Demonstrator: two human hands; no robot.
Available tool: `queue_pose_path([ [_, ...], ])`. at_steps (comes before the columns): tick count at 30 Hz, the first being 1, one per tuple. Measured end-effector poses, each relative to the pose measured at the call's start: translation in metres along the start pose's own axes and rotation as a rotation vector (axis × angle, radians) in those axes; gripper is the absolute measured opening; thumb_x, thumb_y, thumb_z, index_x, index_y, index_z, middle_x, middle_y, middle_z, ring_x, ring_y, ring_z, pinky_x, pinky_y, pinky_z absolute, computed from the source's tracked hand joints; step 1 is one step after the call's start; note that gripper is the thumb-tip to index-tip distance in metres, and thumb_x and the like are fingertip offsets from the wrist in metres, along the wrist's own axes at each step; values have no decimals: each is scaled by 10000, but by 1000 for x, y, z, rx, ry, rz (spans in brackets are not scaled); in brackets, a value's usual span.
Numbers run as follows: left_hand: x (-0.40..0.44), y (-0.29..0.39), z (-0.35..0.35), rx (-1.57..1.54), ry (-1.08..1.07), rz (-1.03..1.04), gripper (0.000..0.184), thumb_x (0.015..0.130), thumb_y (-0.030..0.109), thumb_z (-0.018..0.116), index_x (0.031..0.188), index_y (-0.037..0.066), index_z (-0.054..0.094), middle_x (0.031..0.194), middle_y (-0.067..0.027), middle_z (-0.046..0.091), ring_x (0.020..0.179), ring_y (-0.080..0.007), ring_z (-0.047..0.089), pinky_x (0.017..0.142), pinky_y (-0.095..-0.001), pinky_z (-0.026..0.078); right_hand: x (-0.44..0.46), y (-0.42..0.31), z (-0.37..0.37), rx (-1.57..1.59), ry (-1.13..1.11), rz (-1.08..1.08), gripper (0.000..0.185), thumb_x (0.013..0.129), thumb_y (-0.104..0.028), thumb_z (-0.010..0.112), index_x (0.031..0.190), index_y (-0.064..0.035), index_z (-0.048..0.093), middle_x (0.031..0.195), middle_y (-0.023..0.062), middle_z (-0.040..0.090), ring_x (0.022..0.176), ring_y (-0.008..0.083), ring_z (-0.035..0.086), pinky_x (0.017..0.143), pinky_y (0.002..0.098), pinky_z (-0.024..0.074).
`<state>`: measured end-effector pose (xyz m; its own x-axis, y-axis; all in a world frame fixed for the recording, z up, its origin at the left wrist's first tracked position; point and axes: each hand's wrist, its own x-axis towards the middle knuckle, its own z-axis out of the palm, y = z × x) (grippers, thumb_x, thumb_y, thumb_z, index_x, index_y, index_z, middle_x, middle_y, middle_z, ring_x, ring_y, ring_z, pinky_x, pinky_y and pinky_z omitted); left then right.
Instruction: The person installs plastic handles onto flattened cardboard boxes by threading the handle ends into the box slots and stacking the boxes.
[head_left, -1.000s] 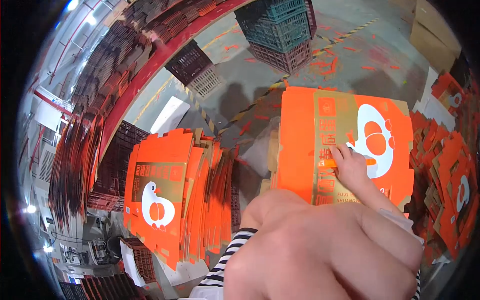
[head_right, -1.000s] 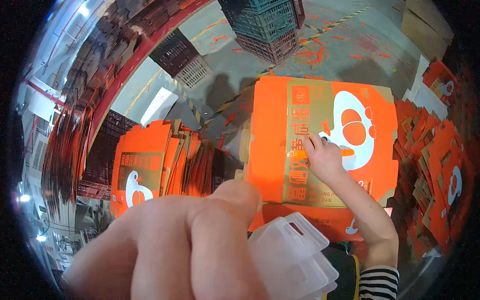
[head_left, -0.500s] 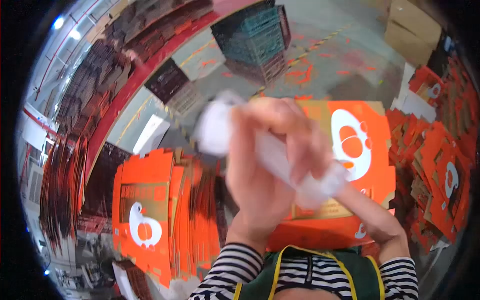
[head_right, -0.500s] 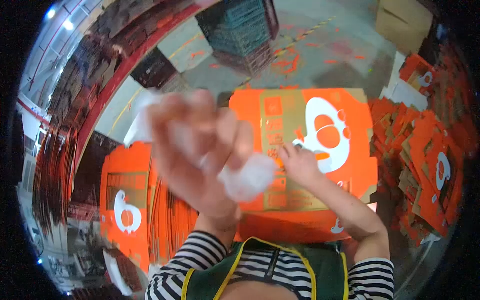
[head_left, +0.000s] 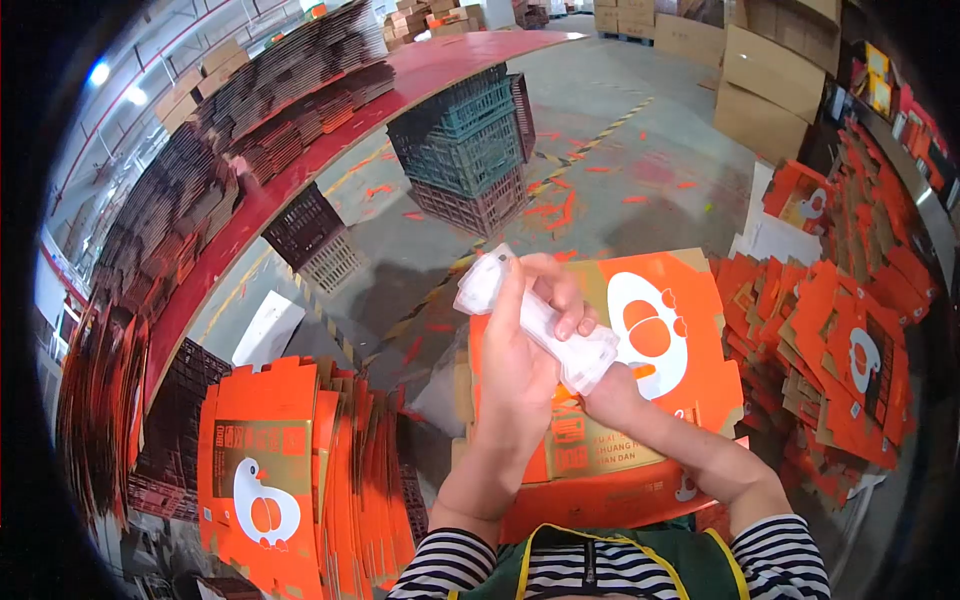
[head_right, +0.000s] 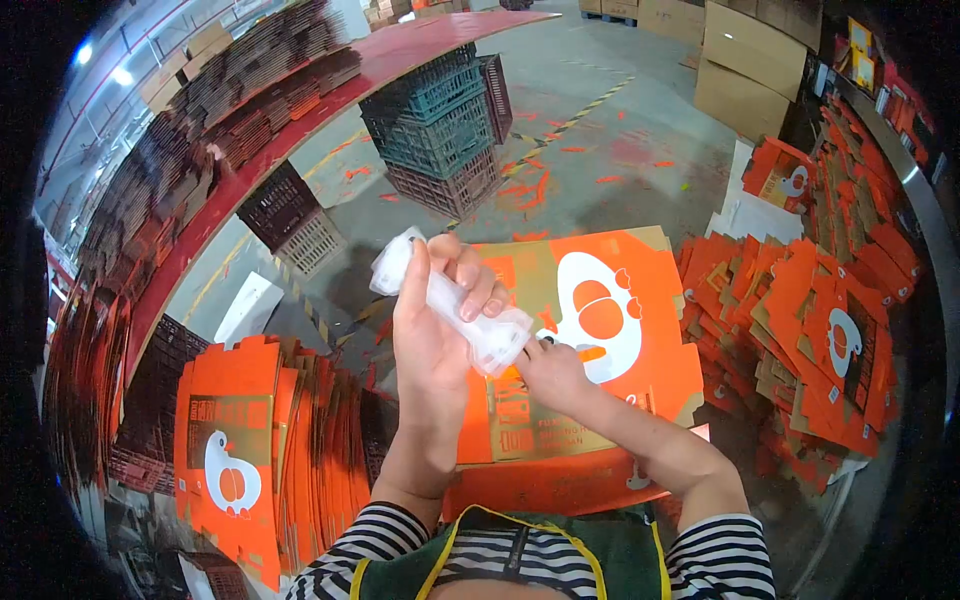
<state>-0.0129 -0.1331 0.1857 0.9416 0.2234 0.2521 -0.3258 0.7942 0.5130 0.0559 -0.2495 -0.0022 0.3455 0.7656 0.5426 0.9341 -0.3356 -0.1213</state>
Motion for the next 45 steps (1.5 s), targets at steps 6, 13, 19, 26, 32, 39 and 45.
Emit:
queue_pose_path([
  [6,-44,39,43,-128,-500,378,317,949,335,407,715,121,424,527,10,372,396,-131,330,388,-300,319,-1,-5,-6,-93,-88,16,412,639,-135,628,1014,-19,503,900,104,503,664,230,591,515,340,479],
  [13,-87,83,73,-94,-736,697,369,917,358,389,643,113,419,540,-13,449,395,-173,403,393,-365,379,0,-7,-5,-81,-131,53,462,600,-115,663,1032,-60,511,918,83,508,698,228,578,540,340,463],
  [19,-86,80,73,-74,-774,635,315,902,304,400,661,105,441,552,-18,471,404,-160,420,389,-354,392,2,-8,-9,-51,-143,54,515,604,-123,691,1074,-39,498,928,88,496,718,222,588,541,339,463],
  [26,-78,68,75,-96,-853,529,255,885,240,414,681,96,466,566,-24,496,416,-146,441,385,-342,408,1,-6,-6,-81,-172,35,522,629,-184,698,1077,-28,481,941,84,490,738,200,587,536,316,462],
  [32,-69,76,70,-151,-897,436,207,870,186,426,698,88,487,577,-30,517,426,-133,458,381,-331,421,2,-7,-8,-45,-143,49,476,616,-142,682,1036,-30,489,904,84,483,720,206,583,540,329,468],
  [39,-56,82,64,-194,-945,343,160,853,123,439,718,79,512,591,-36,543,437,-118,479,376,-319,437,2,-5,-7,-38,-157,62,452,614,-125,674,1017,-34,490,901,90,483,715,209,585,544,338,474],
  [45,-40,31,-6,221,44,-147,241,923,279,461,948,40,474,665,21,451,539,-82,418,510,-256,392,12,4,-31,178,-158,187,338,658,-84,637,979,-59,531,874,103,530,743,264,589,561,361,483],
])
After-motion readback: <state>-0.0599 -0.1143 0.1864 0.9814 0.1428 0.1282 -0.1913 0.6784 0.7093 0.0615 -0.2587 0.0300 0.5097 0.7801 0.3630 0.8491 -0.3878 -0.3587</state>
